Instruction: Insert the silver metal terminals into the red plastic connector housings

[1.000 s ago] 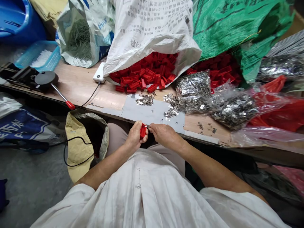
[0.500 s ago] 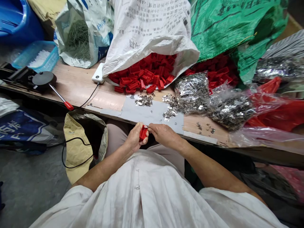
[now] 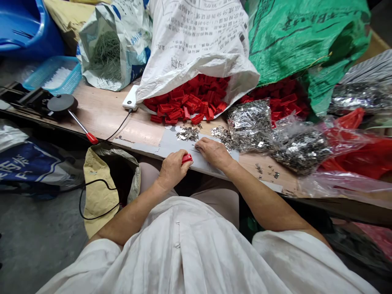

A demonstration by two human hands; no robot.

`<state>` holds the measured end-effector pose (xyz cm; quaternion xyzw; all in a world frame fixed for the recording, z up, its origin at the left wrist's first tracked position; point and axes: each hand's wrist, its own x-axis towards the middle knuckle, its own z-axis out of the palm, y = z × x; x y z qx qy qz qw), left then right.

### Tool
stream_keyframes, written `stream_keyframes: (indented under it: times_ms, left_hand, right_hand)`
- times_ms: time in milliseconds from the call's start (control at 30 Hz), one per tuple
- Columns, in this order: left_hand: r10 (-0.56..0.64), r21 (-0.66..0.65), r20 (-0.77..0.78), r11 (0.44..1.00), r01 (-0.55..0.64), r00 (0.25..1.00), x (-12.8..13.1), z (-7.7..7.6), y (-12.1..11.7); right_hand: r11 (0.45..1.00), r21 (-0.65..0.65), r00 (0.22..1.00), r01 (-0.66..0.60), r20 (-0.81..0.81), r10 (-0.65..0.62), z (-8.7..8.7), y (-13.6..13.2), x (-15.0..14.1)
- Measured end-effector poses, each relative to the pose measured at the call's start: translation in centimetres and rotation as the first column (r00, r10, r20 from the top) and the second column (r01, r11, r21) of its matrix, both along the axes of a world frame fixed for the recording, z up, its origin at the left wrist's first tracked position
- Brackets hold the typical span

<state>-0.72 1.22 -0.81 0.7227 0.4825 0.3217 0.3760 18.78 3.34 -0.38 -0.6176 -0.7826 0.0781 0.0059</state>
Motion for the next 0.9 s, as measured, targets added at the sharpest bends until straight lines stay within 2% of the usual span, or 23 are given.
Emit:
stream_keyframes:
  times_ms: [67, 133, 233, 300, 367, 467, 533, 700, 900]
  left_hand:
    - [-0.056, 0.129, -0.149, 0.989, 0.075, 0.987, 0.4, -0.6, 0.6]
    - [-0.074, 0.202, -0.248, 0.971, 0.127, 0.966, 0.8, -1.3, 1.1]
    - [-0.059, 0.265, -0.305, 0.953, 0.144, 0.950, 1.1, -2.3, 1.5]
    - [-0.042, 0.293, -0.324, 0.945, 0.143, 0.945, 1.2, -2.6, 1.4]
    - [-0.045, 0.307, -0.346, 0.939, 0.158, 0.937, 1.3, -2.8, 1.3]
    - [-0.059, 0.303, -0.385, 0.935, 0.186, 0.921, 1.6, -2.9, 1.2]
    - [-0.040, 0.300, -0.401, 0.938, 0.172, 0.915, 1.9, -3.0, 1.1]
    - [0.005, 0.294, -0.418, 0.947, 0.129, 0.909, 2.6, -3.0, 0.9]
    - [0.029, 0.326, -0.409, 0.938, 0.116, 0.912, 3.0, -3.1, 0.7]
  right_hand:
    - [1.000, -0.014, 0.999, -0.003, 0.034, 0.004, -0.1, 0.4, -0.1]
    - [1.000, -0.022, 0.998, -0.001, 0.058, 0.002, -0.1, 0.6, 0.0]
    - [1.000, -0.009, 0.998, 0.024, 0.052, -0.023, -0.4, 0.8, 0.3]
    - [0.998, 0.012, 0.998, 0.059, -0.033, -0.058, -0.6, 0.8, 0.6]
    - [0.994, 0.014, 0.973, 0.108, -0.208, -0.102, -0.7, 0.6, 0.9]
    - [0.984, -0.053, 0.853, 0.170, -0.493, -0.173, -0.7, 0.1, 1.0]
    - [0.976, -0.107, 0.780, 0.187, -0.589, -0.214, -0.5, -0.3, 0.9]
    - [0.964, -0.159, 0.731, 0.213, -0.629, -0.265, -0.1, -1.2, 0.1]
    - [0.953, -0.113, 0.694, 0.281, -0.662, -0.283, -0.5, -1.5, -0.3]
